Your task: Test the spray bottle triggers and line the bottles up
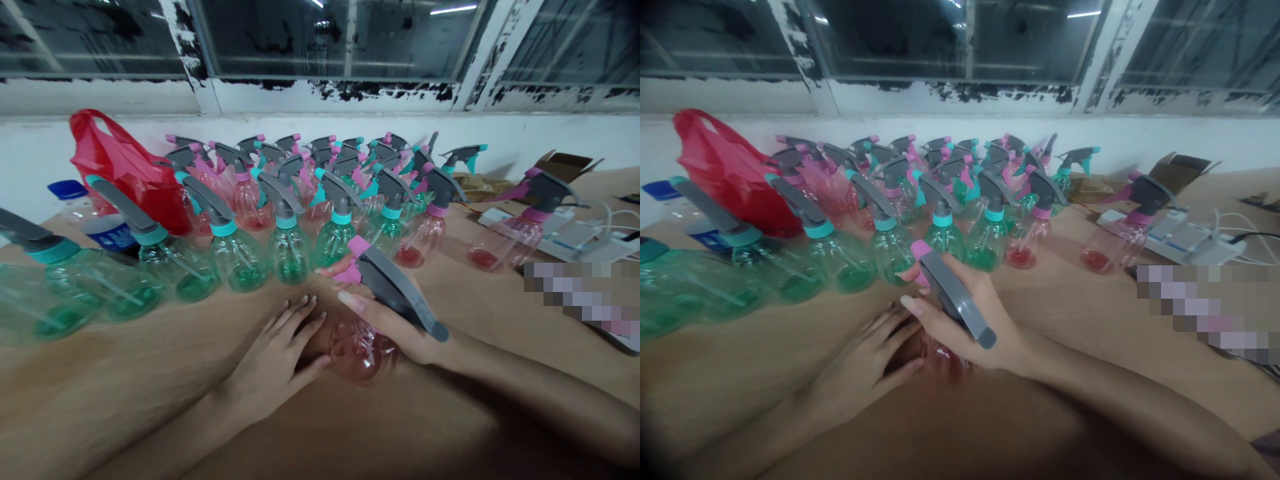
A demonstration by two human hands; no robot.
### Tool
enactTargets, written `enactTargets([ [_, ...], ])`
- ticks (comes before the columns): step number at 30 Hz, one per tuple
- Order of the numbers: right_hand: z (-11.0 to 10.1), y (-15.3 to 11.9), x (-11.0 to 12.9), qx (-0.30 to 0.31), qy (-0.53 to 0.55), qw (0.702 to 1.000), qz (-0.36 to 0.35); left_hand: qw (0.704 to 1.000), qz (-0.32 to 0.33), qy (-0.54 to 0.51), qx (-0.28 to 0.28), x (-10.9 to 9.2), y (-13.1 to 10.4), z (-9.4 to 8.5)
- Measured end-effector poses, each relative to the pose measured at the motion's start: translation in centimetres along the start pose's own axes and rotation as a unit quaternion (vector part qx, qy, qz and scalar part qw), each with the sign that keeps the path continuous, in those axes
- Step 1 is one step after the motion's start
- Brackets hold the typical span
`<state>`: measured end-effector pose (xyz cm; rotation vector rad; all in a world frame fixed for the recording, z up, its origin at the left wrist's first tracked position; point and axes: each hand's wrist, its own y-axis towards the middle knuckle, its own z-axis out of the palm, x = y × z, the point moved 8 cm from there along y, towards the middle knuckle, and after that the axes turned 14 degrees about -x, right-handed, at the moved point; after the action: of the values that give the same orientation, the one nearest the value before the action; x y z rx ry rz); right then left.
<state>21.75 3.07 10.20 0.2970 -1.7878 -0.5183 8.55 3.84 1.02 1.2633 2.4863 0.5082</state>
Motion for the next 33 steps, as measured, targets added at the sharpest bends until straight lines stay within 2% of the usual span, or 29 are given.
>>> enactTargets([
  [5,0.42,-0.22,-0.52,0.024,0.012,0.999,0.033,1.0,0.0,0.0,0.006,0.02,0.01,0.08],
  [22,0.09,0.02,0.24,0.009,0.018,1.0,0.006,1.0,0.005,0.013,0.002,0.0,-0.19,0.01],
  [29,0.3,-0.15,-0.19,0.025,0.013,0.999,0.033,1.0,0.001,0.016,0.007,0.03,-0.2,0.15],
  [33,0.18,-0.04,-0.16,0.017,0.015,1.0,0.01,1.0,-0.001,0.019,0.008,0.09,-0.27,0.21],
])
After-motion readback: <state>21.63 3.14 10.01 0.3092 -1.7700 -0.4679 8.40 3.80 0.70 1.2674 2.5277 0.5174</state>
